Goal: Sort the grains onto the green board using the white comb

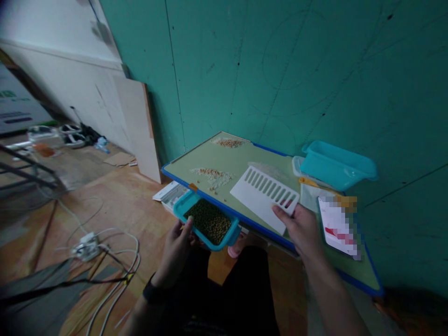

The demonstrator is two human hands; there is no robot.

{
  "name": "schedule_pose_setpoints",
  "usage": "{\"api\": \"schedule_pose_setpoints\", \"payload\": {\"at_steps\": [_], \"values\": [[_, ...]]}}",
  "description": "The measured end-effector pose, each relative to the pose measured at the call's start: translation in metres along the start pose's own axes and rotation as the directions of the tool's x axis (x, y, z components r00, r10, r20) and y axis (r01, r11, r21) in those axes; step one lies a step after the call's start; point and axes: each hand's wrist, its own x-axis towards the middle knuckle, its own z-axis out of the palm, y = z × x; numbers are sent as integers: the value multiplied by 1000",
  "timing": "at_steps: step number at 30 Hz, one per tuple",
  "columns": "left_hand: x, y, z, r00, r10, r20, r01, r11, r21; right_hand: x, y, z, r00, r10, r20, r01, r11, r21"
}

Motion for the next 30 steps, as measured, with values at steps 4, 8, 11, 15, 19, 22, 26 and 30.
{"api": "schedule_pose_setpoints", "payload": {"at_steps": [4, 8, 11, 15, 19, 22, 26, 30], "values": [[2, 0, 1, 1000, -3, -7, 3, 1000, 2, -27, -8, 7, 1000, 14, -25, -16, 998, -55], [4, 2, 0, 1000, 1, -11, -1, 1000, -12, -32, -17, 28, 999, 21, 38, -20, 1000, -16], [4, 6, -3, 998, 31, -50, -30, 999, 30, -26, -16, 43, 999, 16, 48, -19, 998, 61], [4, 11, -8, 993, 75, -89, -68, 994, 81, -12, -9, 57, 1000, -12, -12, 13, 998, 68], [8, 11, -16, 991, 83, -109, -76, 995, 63, -2, -11, 66, 1000, -9, 3, 9, 998, 57], [11, 11, -20, 991, 78, -106, -74, 996, 42, 0, -17, 71, 1000, -3, 24, 1, 998, 63], [11, 13, -22, 990, 76, -115, -72, 996, 44, 0, -18, 75, 999, 12, 36, -14, 998, 61], [10, 16, -20, 990, 84, -116, -78, 995, 54, 1, -16, 76, 999, -7, 49, 5, 999, 50]]}}
